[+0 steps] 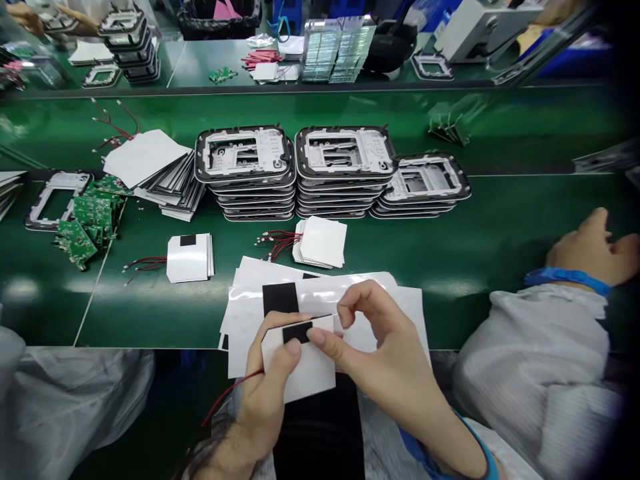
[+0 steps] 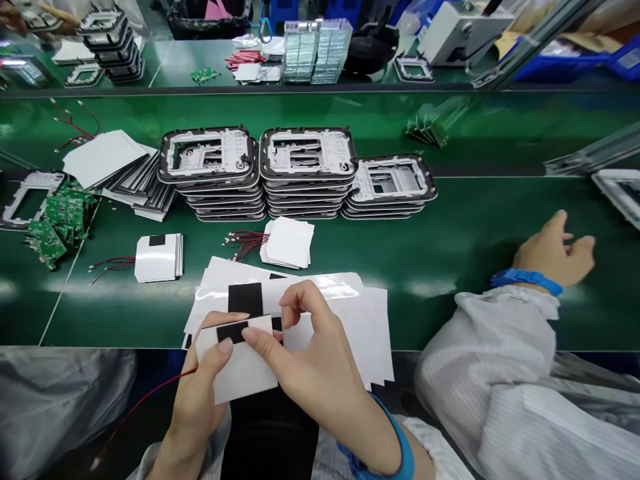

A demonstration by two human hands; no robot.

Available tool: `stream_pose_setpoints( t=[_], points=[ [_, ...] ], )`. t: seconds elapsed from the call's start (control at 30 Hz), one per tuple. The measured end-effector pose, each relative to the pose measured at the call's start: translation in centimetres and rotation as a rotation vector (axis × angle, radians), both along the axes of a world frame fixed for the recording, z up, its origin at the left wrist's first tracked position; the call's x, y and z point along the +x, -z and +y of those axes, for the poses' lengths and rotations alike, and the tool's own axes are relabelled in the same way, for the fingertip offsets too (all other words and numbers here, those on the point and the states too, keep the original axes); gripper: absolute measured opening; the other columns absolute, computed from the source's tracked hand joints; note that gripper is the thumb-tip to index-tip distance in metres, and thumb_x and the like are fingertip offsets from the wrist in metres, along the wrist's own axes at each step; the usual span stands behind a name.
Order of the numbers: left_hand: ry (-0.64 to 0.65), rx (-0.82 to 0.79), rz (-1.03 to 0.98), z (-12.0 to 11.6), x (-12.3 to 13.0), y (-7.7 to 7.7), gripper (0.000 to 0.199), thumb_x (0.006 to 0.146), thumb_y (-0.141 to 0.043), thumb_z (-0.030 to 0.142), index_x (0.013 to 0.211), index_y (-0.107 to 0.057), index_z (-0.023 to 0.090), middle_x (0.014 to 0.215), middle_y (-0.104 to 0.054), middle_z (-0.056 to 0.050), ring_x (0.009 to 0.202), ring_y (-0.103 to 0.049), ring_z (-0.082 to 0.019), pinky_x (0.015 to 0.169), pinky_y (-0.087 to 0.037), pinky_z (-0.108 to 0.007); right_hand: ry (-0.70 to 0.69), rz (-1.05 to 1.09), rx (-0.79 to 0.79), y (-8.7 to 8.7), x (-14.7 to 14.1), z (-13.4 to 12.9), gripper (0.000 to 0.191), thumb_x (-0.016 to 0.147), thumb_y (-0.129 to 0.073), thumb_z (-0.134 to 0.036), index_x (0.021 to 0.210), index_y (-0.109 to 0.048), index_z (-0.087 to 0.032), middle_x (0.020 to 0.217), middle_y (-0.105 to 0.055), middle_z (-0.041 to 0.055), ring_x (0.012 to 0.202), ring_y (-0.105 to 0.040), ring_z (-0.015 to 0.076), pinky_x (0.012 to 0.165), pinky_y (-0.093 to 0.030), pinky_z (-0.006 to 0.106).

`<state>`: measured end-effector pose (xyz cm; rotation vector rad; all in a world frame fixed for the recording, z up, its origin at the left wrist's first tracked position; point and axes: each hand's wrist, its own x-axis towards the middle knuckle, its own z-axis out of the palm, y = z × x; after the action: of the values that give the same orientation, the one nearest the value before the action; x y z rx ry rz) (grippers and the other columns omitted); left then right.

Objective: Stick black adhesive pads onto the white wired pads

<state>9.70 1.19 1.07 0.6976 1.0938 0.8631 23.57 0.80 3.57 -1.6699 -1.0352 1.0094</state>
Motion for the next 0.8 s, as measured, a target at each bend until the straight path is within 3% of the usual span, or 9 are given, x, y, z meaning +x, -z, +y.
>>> stream_pose_setpoints(
  t=[0.1,0.2,0.37,0.53,0.63,0.8],
  points=[
    [-0.011,-0.081,-0.086,0.4,0.2,0.5,0.024,0.079,-0.064,0.036,0.098,-0.066,0.023,0.099,-0.071,-0.004,0.094,-0.066,-0.025,0.082,-0.052,-0.036,-0.071,0.099,-0.053,0.0,0.5,0.3,0.022,0.074,-0.074,-0.031,0.087,-0.058,-0.024,0.079,-0.051,-0.0012,0.077,-0.053,0.0149,0.058,-0.052,0.024],
    [-0.031,-0.064,-0.062,0.5,0.3,1.0,0.026,0.078,-0.066,0.038,0.097,-0.066,0.022,0.100,-0.071,-0.005,0.096,-0.066,-0.025,0.084,-0.052,-0.035,-0.084,0.125,-0.072,0.0,0.6,0.8,0.021,0.073,-0.074,-0.037,0.087,-0.067,-0.022,0.084,-0.058,0.0022,0.081,-0.057,0.0174,0.061,-0.052,0.026],
    [-0.031,-0.036,0.017,0.6,0.5,0.7,0.026,0.079,-0.067,0.041,0.098,-0.065,0.022,0.105,-0.070,-0.004,0.104,-0.064,-0.023,0.090,-0.050,-0.032,-0.170,0.118,-0.153,0.4,-0.1,1.6,0.026,0.077,-0.069,-0.046,0.078,-0.074,-0.020,0.081,-0.066,0.0053,0.075,-0.060,0.0186,0.050,-0.049,0.024],
    [-0.016,-0.152,-0.180,1.1,0.3,-0.2,0.038,0.074,-0.070,0.035,0.108,-0.058,0.023,0.090,-0.072,-0.002,0.082,-0.069,-0.021,0.074,-0.055,-0.033,-0.175,0.260,-0.207,0.6,-0.2,2.0,0.036,0.078,-0.066,-0.052,0.077,-0.071,-0.016,0.076,-0.062,0.0032,0.057,-0.055,0.0133,0.036,-0.042,0.020],
    [-0.028,-0.128,-0.259,1.5,0.0,0.1,0.047,0.070,-0.072,0.031,0.113,-0.054,0.024,0.095,-0.071,-0.002,0.078,-0.069,-0.020,0.070,-0.054,-0.032,-0.170,0.258,-0.145,0.8,-0.4,2.2,0.036,0.079,-0.064,-0.051,0.073,-0.069,-0.016,0.071,-0.061,0.0023,0.055,-0.053,0.0130,0.040,-0.044,0.022],
    [-0.064,-0.085,-0.139,1.9,-0.5,1.3,0.052,0.071,-0.074,0.042,0.112,-0.055,0.016,0.099,-0.070,-0.009,0.083,-0.067,-0.022,0.073,-0.052,-0.033,-0.153,0.084,-0.069,1.2,-1.4,2.8,0.030,0.069,-0.074,-0.046,0.074,-0.072,-0.016,0.073,-0.068,0.0048,0.065,-0.059,0.0188,0.052,-0.049,0.025]
  ],
)
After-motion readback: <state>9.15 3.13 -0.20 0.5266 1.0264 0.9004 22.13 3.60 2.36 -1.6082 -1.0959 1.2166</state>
